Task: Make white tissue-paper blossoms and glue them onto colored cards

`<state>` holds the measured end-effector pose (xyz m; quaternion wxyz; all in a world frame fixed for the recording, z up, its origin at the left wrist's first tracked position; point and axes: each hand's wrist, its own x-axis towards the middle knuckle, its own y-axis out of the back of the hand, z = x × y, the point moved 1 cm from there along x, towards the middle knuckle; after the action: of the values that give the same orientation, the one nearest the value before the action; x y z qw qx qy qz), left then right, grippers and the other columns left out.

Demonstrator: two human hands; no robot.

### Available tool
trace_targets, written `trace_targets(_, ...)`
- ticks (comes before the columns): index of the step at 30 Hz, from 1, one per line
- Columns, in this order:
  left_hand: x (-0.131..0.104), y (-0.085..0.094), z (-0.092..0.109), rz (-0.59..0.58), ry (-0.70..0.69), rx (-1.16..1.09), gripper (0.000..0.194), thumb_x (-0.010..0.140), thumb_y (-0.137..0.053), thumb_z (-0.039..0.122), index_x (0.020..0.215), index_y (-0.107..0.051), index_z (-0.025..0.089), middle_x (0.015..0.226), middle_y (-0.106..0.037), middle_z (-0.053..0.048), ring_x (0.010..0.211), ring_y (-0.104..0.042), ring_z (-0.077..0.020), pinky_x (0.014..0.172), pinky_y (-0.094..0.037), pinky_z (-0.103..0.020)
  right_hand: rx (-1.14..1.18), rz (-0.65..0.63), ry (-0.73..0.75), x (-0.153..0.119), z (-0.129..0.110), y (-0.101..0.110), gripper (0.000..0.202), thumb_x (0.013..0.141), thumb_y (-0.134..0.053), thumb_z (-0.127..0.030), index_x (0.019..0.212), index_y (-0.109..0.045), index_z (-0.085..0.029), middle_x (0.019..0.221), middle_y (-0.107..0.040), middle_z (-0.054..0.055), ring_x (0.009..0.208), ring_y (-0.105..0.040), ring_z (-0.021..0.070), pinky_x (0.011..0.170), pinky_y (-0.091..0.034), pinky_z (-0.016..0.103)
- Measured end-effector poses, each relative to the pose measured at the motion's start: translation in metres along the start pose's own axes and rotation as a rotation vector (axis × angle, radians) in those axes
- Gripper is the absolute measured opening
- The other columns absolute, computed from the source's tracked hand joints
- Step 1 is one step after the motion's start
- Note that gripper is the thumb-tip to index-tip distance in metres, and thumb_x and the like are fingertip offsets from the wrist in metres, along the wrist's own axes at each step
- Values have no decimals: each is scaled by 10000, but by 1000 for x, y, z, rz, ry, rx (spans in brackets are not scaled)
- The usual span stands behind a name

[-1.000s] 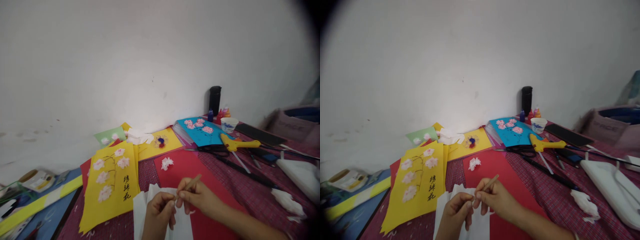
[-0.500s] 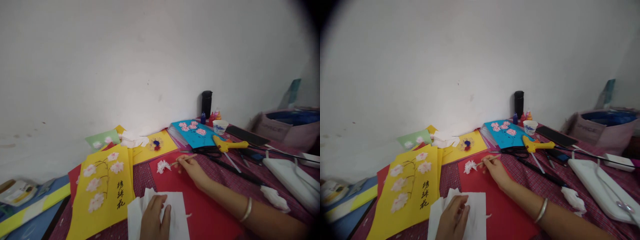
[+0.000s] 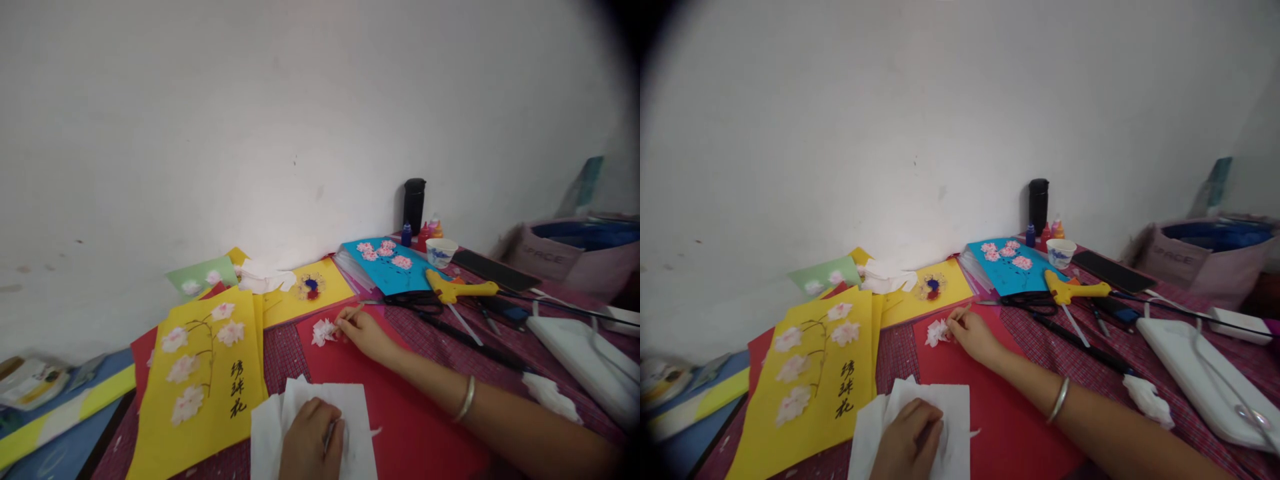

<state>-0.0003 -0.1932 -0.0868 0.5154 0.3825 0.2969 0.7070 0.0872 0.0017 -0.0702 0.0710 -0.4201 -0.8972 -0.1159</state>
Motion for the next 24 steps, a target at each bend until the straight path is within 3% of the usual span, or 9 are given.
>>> trace_targets(9, 5, 15, 10, -133, 24, 28, 167, 848, -435, 158, 817, -598, 174, 825, -630, -68, 818, -603, -194, 738, -482, -315, -216, -5, 14, 9, -2, -2, 209, 854, -406, -252, 734, -555, -168, 736, -675, 43, 672, -620, 159, 650, -435, 252)
trace_targets(16, 4, 17, 12, -140, 33, 16, 168, 846, -433, 153, 816, -598, 173, 828, -628, -69, 822, -604, -201, 742, -482, -328, -459, -82, 24, 19, -19, 0, 174, 834, -449, -203, 732, -585, -165, 692, -678, 42, 642, -611, 154, 589, -383, 229)
trace_targets(24, 5, 17, 15, -147, 46, 7, 165, 826, -444, 126, 798, -600, 172, 830, -624, -71, 823, -591, -206, 746, -468, -329, -713, -189, 12, 37, -38, -10, 136, 822, -520, -234, 803, -634, -162, 780, -699, 93, 712, -624, 199, 588, -353, 248)
